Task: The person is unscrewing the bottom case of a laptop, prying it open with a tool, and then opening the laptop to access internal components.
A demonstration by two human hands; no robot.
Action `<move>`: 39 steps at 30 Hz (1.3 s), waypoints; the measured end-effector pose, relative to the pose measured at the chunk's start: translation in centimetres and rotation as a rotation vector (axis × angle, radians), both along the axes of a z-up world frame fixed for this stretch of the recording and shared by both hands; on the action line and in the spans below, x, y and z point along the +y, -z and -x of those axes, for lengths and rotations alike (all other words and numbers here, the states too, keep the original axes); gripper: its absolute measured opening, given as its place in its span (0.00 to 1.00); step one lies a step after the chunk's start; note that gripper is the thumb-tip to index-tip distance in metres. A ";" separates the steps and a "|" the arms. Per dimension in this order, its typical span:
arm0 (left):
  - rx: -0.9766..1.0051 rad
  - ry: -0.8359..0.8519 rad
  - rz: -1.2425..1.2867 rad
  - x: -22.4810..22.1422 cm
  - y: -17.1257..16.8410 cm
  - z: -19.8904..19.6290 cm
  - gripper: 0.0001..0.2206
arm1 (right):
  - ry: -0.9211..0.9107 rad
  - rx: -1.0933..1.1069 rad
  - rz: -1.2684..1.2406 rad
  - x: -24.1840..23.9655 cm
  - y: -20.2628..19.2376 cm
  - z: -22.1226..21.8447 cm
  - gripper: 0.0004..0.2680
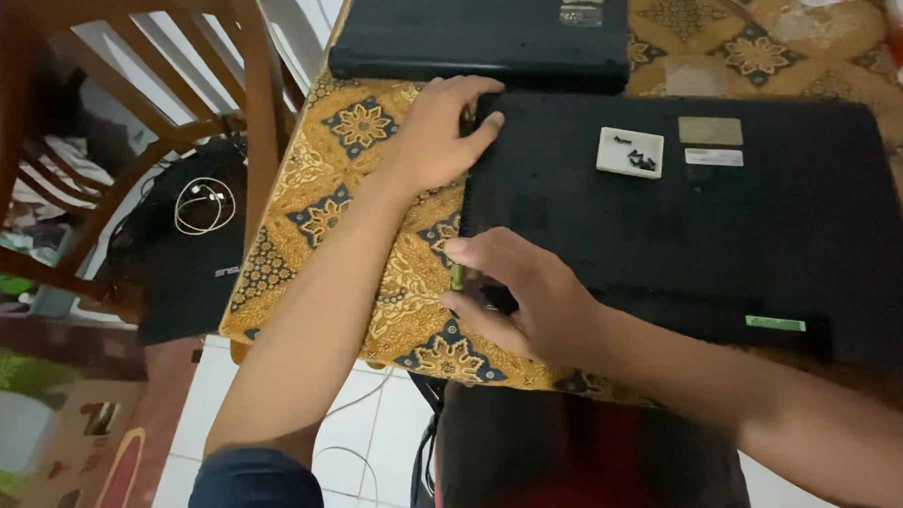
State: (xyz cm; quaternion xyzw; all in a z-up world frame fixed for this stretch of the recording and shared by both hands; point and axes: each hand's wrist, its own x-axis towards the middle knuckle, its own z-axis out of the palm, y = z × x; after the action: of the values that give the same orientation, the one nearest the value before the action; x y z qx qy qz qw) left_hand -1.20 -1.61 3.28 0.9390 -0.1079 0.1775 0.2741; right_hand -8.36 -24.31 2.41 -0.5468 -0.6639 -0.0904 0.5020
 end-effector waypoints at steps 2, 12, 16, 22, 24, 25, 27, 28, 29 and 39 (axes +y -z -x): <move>0.004 -0.003 0.006 -0.2 0.0 0.2 0.18 | 0.006 -0.028 -0.011 -0.1 0.2 0.1 0.25; 0.002 -0.010 0.013 -0.1 0.0 0.0 0.19 | 0.016 -0.060 -0.047 -0.1 -0.1 0.1 0.25; 0.011 -0.003 0.018 0.0 0.1 0.0 0.19 | 0.006 -0.053 -0.043 -0.2 0.1 0.1 0.25; -0.044 0.013 0.000 0.0 0.2 -0.1 0.18 | -0.001 -0.019 -0.050 -0.1 0.3 0.2 0.22; -0.007 0.005 0.012 0.1 0.2 0.0 0.19 | -0.015 -0.019 -0.053 0.0 0.4 0.1 0.23; -0.006 0.005 0.014 0.1 0.3 -0.1 0.19 | -0.015 -0.018 -0.051 -0.1 0.1 0.1 0.23; -0.024 0.010 0.004 0.1 0.3 -0.1 0.18 | 0.010 -0.114 -0.044 -0.2 -0.3 0.0 0.27; -0.023 0.010 0.004 0.1 0.3 -0.1 0.18 | 0.011 -0.113 -0.043 -0.2 -0.3 0.0 0.27; -0.033 0.017 0.001 0.1 0.2 0.0 0.17 | 0.026 -0.137 -0.047 -0.2 -0.2 0.0 0.28; -0.031 0.013 0.013 0.0 0.1 0.0 0.18 | -0.048 0.029 -0.005 -0.2 0.3 0.0 0.25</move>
State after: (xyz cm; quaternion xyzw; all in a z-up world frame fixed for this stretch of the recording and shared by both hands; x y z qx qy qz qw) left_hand -1.23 -1.66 3.19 0.9337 -0.1170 0.1911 0.2795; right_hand -8.32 -24.49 2.08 -0.5308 -0.6693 -0.0719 0.5149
